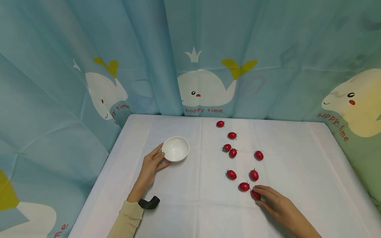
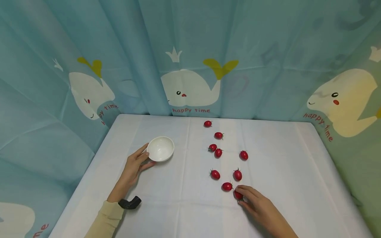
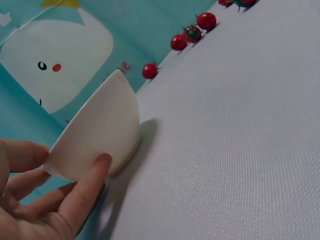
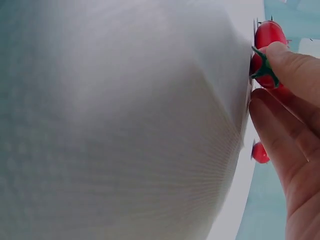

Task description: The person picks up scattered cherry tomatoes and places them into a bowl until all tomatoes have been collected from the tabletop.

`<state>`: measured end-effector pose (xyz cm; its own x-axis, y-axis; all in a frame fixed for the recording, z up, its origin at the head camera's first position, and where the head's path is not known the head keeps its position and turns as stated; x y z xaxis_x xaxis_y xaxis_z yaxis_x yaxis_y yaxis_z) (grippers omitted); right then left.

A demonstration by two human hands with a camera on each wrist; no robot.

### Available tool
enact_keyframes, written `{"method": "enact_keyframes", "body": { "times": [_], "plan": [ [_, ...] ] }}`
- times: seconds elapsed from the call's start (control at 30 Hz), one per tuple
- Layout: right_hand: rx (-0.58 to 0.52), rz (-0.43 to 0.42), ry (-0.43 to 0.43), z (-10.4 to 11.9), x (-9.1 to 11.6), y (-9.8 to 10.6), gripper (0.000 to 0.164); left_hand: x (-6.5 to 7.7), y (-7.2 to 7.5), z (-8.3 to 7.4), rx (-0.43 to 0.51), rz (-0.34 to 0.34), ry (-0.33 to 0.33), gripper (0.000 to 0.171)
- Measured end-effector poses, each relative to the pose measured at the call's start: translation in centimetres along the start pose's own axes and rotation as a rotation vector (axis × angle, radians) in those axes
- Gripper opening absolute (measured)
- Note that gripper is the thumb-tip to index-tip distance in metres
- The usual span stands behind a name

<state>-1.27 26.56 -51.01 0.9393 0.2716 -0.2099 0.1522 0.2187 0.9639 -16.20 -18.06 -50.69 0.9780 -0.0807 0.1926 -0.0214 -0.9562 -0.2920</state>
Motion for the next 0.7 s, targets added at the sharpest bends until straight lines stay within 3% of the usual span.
{"method": "enact_keyframes", "body": {
  "times": [0.27,0.57,0.7],
  "plan": [
    [-0.078,-0.104,0.075,-0.47,-0.06,-0.39,0.060,0.10,0.17,0.07,0.017,-0.007,0.003,0.056],
    [-0.151,-0.114,0.074,-0.69,-0.15,-0.45,0.060,0.10,0.32,0.24,0.027,0.004,0.028,0.055],
    [-0.186,-0.072,0.045,-0.70,-0.22,-0.41,0.059,0.17,0.46,0.33,0.017,0.006,0.039,0.054]
  ]
}}
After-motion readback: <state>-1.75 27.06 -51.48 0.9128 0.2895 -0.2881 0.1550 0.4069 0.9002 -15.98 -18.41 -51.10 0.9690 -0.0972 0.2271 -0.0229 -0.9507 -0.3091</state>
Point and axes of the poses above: each hand's wrist, its own x-axis away from the middle knuckle, its own y-axis out of the back of the hand, z = x × y, the point moved 1 cm from there along -x, towards the middle knuckle, and after that the axes turned 11 degrees about x, right-handed, at the moved point
